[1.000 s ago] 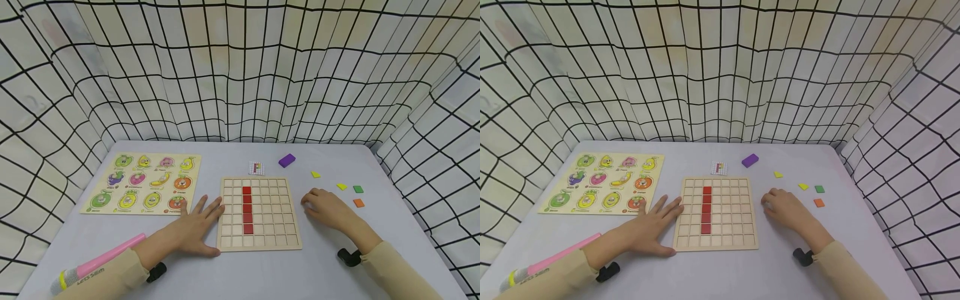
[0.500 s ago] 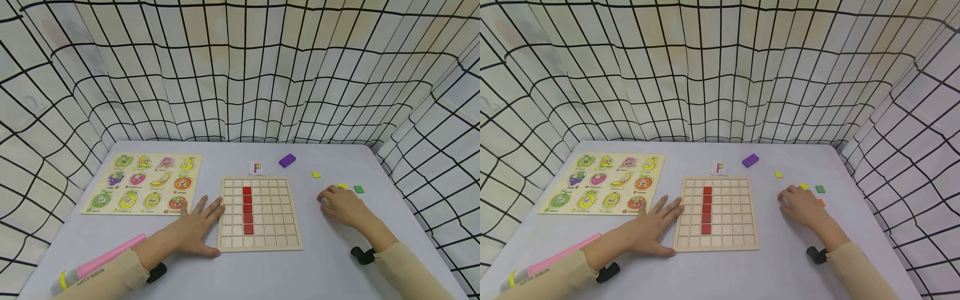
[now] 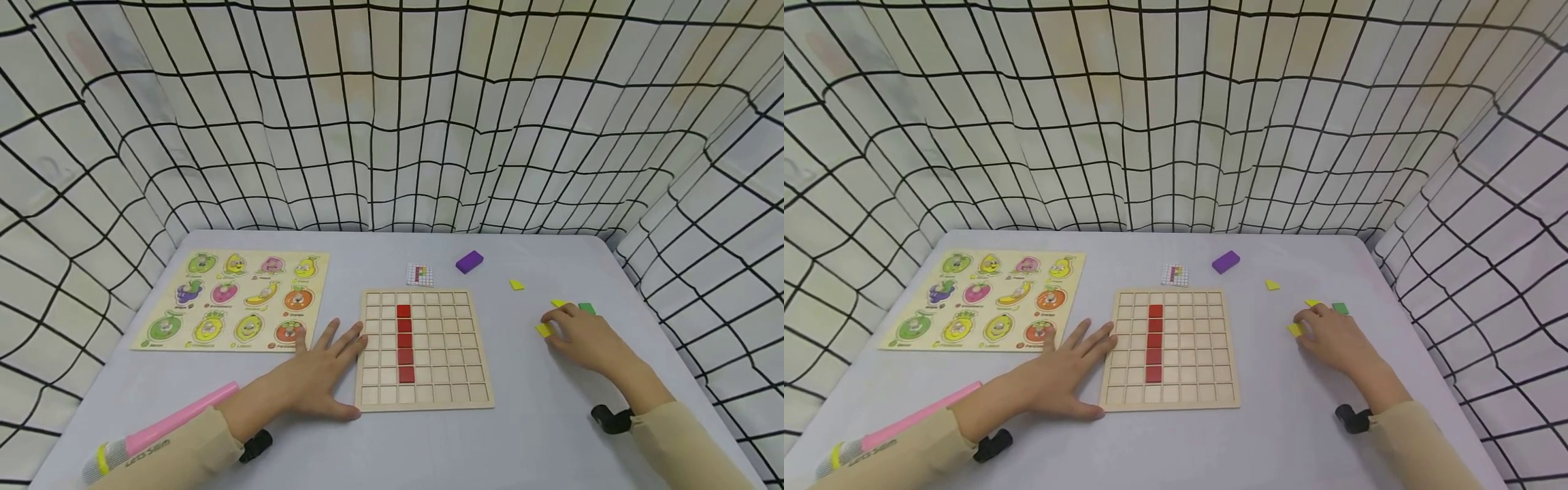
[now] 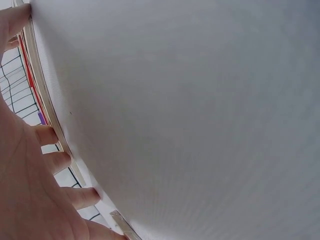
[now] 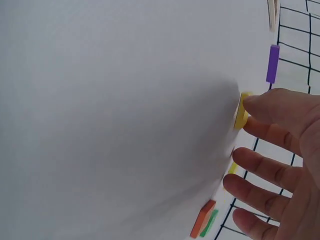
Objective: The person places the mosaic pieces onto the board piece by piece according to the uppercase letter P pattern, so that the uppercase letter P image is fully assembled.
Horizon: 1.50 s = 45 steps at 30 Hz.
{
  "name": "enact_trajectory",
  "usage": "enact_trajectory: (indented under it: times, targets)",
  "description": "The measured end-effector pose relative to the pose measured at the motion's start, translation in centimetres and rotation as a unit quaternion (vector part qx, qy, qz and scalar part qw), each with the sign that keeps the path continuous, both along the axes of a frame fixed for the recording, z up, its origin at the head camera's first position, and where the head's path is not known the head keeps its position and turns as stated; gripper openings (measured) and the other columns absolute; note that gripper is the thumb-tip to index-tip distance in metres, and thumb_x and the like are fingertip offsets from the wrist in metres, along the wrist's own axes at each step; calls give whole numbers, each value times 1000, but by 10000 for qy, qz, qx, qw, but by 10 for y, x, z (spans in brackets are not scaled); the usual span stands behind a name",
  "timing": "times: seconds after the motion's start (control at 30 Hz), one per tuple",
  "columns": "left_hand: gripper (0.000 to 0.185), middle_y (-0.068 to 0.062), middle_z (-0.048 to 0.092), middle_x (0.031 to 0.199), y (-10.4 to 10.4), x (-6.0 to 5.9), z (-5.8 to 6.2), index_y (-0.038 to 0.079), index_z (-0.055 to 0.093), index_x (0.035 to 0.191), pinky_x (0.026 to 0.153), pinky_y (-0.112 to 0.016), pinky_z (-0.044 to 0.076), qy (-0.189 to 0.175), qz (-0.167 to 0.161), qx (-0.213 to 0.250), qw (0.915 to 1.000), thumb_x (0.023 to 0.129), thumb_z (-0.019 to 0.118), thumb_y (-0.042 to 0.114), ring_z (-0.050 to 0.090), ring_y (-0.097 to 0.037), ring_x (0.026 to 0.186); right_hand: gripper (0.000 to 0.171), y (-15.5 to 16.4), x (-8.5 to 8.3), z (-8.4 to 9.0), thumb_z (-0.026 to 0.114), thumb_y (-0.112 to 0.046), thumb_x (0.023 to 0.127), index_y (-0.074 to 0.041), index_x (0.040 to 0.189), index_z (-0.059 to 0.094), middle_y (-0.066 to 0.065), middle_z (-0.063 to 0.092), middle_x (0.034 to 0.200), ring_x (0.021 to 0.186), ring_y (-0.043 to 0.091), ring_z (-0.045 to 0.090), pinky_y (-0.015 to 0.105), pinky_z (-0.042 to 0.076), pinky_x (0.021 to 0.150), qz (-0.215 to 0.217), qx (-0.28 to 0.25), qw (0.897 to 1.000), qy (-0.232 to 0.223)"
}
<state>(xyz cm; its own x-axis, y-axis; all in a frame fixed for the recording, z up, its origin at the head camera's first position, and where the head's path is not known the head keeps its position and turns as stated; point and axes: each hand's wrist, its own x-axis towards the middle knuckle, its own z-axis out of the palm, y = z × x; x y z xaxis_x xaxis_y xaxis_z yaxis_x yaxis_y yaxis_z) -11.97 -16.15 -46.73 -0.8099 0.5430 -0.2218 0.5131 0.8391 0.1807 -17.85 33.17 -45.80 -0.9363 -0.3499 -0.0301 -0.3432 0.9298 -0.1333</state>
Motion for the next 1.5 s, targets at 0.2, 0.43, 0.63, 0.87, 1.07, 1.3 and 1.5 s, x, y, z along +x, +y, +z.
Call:
enact_trajectory:
  times: [0.2, 0.43, 0.63, 0.87, 1.07, 1.3, 1.5]
  targets:
    - [117, -6, 14, 175, 0, 0, 1, 16, 28, 165, 101, -93, 7, -20, 19, 24, 10000, 75, 70, 79, 10, -49, 158, 35, 16, 3, 0, 71, -18, 94, -7, 127, 66, 25, 63, 130, 112, 48, 63, 63, 52, 88, -137, -33, 9999, -7]
    - [118, -7, 15, 175, -1, 1, 3, 14, 28, 164, 100, -93, 7, -22, -2, 37, 10000, 75, 70, 79, 11, -50, 157, 35, 33, 7, 0, 65, -11, 90, -6, 124, 68, 21, 63, 111, 86, 34, 59, 53, 50, 71, -444, -78, 9989, -111]
    - [118, -6, 13, 175, -2, 1, 0, 16, 27, 165, 100, -93, 7, -11, 4, -12, 10000, 75, 69, 79, 9, -49, 158, 39, 48, 7, 0, 68, -11, 88, -3, 126, 66, 32, 60, 127, 106, 50, 62, 63, 52, 80, -605, 129, 9978, -222]
    - [118, -5, 13, 175, -1, 0, -3, 16, 27, 165, 101, -93, 6, 21, 2, 5, 10000, 75, 69, 79, 9, -48, 158, 38, 60, 8, 3, 72, -11, 85, -3, 122, 67, 29, 64, 119, 99, 48, 65, 60, 54, 74, -844, 151, 9958, -313]
    - [118, -6, 14, 175, -2, 1, -1, 15, 27, 165, 100, -93, 8, 2, -9, 41, 10000, 75, 70, 78, 9, -49, 158, 28, 59, 7, 3, 75, -18, 88, -4, 111, 70, 22, 67, 109, 92, 39, 65, 57, 53, 75, -925, 66, 9954, -259]
    - [117, -8, 16, 174, -2, 1, 3, 14, 28, 164, 99, -94, 10, 21, -45, 79, 10000, 75, 70, 78, 11, -50, 157, 28, 57, 7, 2, 76, -22, 88, -2, 109, 71, 18, 69, 104, 92, 37, 66, 57, 53, 79, -919, 20, 9955, -227]
    - [117, -8, 17, 174, -2, 1, 3, 14, 29, 164, 98, -94, 11, 52, -38, 79, 9999, 75, 70, 77, 13, -50, 157, 32, 52, 7, 3, 77, -22, 89, -2, 113, 71, 18, 71, 107, 98, 41, 67, 58, 53, 81, -939, -175, 9951, -247]
